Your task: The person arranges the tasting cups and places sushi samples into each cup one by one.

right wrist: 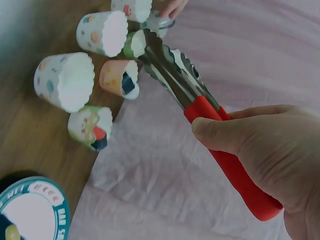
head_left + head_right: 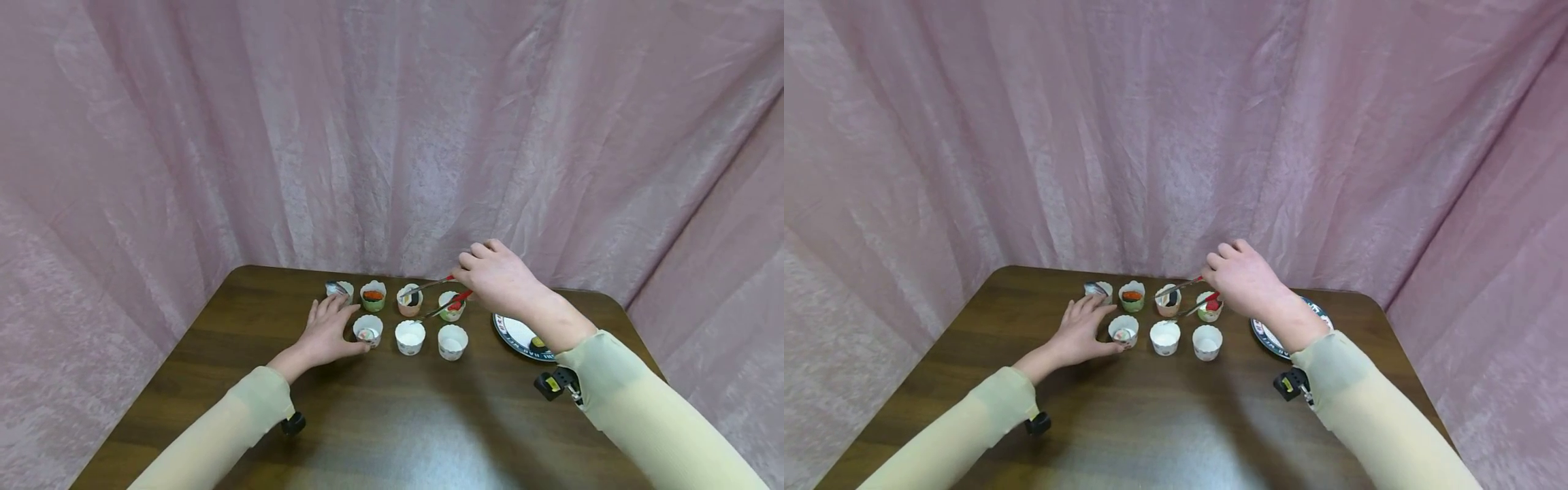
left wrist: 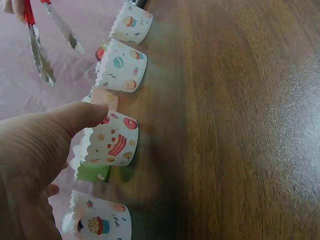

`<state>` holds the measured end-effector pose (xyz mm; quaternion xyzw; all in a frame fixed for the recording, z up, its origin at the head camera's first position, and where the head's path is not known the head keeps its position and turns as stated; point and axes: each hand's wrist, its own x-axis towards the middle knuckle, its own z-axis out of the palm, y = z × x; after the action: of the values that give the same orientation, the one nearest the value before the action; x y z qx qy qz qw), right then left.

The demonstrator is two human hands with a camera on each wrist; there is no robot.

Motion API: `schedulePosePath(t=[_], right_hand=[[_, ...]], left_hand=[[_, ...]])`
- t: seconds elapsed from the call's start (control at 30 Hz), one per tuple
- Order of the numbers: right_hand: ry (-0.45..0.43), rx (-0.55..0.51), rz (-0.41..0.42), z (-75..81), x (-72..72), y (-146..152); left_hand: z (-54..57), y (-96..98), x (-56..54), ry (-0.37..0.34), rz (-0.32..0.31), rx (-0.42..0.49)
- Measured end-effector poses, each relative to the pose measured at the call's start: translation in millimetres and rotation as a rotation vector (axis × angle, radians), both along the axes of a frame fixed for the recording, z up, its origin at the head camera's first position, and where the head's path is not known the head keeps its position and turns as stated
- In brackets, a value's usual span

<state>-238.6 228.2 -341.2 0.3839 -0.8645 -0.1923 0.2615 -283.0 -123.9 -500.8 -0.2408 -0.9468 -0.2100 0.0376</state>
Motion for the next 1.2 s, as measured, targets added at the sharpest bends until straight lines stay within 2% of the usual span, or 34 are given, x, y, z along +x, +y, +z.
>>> schedulePosePath(t=[0.2, 0.37, 0.53, 0.87, 1.2], right_hand=[[-0.024, 0.019, -0.032, 3.7, 4.6, 17.8], [-0.029, 0.013, -0.054, 5.2, 9.1, 34.4], [-0.018, -0.001, -0.046, 5.2, 15.2, 52.9], [-0.051, 0.035, -0.094, 6.3, 33.6, 87.5], [-0.076, 0.055, -0.105, 6.8, 49.9, 119.5]], left_hand=[[-0.8, -6.7, 2.9, 0.025, -0.024, 0.006], [10.6, -7.7, 13.8, 0.026, -0.05, 0.042], [21.5, -6.3, 23.0, 0.017, -0.049, 0.029], [29.4, 3.1, 30.1, 0.053, -0.103, 0.02], [38.2, 18.6, 37.5, 0.034, -0.121, -0.006]])
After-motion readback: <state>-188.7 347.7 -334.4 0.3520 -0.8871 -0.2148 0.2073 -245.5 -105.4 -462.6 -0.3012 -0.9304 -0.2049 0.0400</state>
